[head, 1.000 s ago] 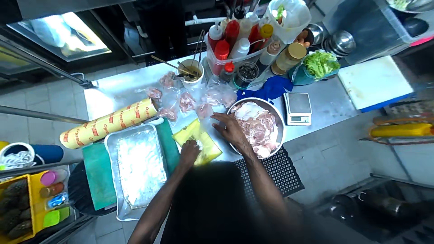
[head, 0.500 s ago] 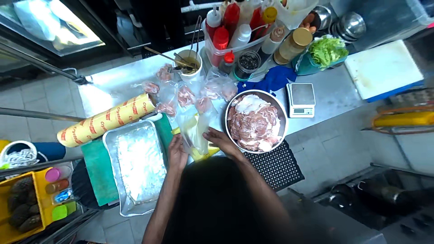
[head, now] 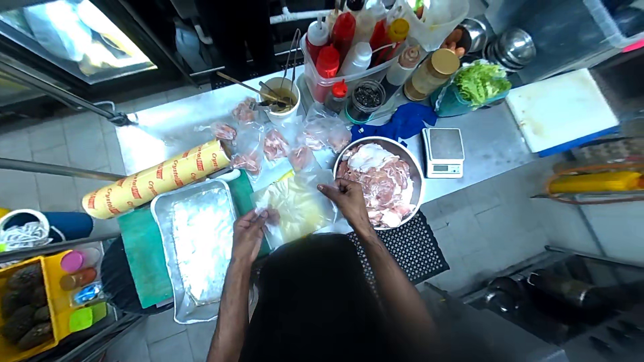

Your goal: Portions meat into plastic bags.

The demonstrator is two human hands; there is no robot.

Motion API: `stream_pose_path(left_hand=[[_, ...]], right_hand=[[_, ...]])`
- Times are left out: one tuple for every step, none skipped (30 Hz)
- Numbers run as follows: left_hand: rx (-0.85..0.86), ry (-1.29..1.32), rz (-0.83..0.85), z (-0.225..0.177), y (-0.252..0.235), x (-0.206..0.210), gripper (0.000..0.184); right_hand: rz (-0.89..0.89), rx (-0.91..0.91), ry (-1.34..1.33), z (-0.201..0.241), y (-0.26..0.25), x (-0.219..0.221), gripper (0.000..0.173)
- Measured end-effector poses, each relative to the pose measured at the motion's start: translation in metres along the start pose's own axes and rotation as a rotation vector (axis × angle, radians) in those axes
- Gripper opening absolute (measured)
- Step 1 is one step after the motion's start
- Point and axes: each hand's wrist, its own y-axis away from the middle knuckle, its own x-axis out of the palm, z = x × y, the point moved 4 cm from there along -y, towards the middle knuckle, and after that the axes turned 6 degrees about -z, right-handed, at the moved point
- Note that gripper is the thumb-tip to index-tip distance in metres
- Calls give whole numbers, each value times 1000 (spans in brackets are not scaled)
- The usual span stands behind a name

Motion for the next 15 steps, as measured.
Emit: stream_pose_path(left_hand=[[-1,-8,30,-3,1,-1,19],[6,-29,37,-4,2,0,18],[11,-51,10,-5,3,1,16],[8,-69,-46,-6,3,2,15],[-2,-89,-118,-6,1,2,13],[-11,-106,-189,-5,-1,1,13],[-12,-114,-246,-3,-3,-2,13],[-9,-120,-291,-1,-6,-6,15],[-7,-139,-328,1,-8,-9,18],[-3,-186,-366,1,-9,-10,24],[19,-278,-411,-1,-8,-10,34],[66,-408,-443,-6,-5,-7,48],[143,-535,-466,-12,-1,-3,58],[239,-614,-476,-19,3,4,61],[334,-635,-453,-25,6,15,54]], right_hand=[[4,18,37,-2,-2,-3,35],[21,42,69,-6,-4,-5,34],[43,67,64,-10,-5,-5,34],[70,94,1,-15,-5,-4,33],[105,127,-120,-18,-4,-3,30],[155,174,-266,-18,-1,-1,26],[211,229,-398,-15,3,-1,25],[265,277,-509,-10,8,-2,24],[305,311,-588,-5,11,-4,23],[322,333,-634,-4,14,-6,22],[308,343,-638,-3,16,-7,20],[256,334,-609,-6,17,-7,17],[176,311,-556,-9,18,-6,14],[98,271,-493,-13,17,-4,12],[37,226,-427,-15,17,-1,14]])
